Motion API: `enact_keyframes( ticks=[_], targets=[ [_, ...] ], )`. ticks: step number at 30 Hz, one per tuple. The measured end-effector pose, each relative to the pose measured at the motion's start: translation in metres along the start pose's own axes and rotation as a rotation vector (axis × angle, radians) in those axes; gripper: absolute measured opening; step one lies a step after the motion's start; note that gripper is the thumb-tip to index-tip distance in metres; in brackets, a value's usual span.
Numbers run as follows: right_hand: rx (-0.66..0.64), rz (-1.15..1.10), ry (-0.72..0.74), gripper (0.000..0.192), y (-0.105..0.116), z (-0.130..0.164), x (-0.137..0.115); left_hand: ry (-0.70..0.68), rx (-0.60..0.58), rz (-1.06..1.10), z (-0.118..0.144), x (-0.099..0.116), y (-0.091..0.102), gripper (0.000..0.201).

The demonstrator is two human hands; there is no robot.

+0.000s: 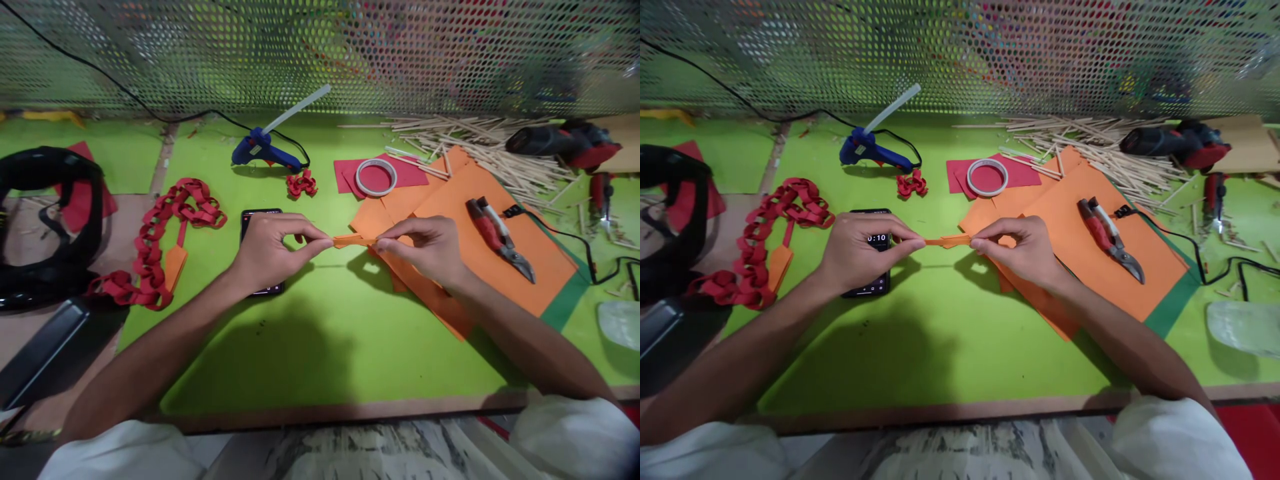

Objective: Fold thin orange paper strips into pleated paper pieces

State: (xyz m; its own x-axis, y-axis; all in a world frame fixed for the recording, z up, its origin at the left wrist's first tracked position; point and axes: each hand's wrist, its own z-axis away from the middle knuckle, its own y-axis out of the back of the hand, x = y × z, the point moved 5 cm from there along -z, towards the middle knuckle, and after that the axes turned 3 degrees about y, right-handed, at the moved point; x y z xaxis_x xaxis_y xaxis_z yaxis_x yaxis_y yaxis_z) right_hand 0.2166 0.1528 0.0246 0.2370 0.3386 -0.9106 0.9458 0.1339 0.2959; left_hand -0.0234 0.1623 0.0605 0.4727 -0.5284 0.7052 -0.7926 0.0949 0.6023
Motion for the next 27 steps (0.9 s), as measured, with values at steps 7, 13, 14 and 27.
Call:
enact_keyframes(
  ticks=[7,13,14,27],
  targets=[
    [0.017,0.051,0.055,0.004,0.003,-0.002,-0.001,-0.012,0.039,-0.013,0.001,-0.008,0.002,0.014],
    [0.056,0.149,0.125,0.004,0.005,0.000,-0.009,-0.068,0.037,-0.045,0.000,-0.006,0.003,0.012],
    [0.060,0.175,0.142,0.004,0.004,0.001,-0.011,-0.102,0.036,-0.089,0.000,-0.003,0.003,0.011],
    [-0.111,0.280,0.413,0.007,-0.035,0.023,-0.037,-0.305,-0.038,-0.289,0.026,0.036,-0.036,0.005]
  ],
)
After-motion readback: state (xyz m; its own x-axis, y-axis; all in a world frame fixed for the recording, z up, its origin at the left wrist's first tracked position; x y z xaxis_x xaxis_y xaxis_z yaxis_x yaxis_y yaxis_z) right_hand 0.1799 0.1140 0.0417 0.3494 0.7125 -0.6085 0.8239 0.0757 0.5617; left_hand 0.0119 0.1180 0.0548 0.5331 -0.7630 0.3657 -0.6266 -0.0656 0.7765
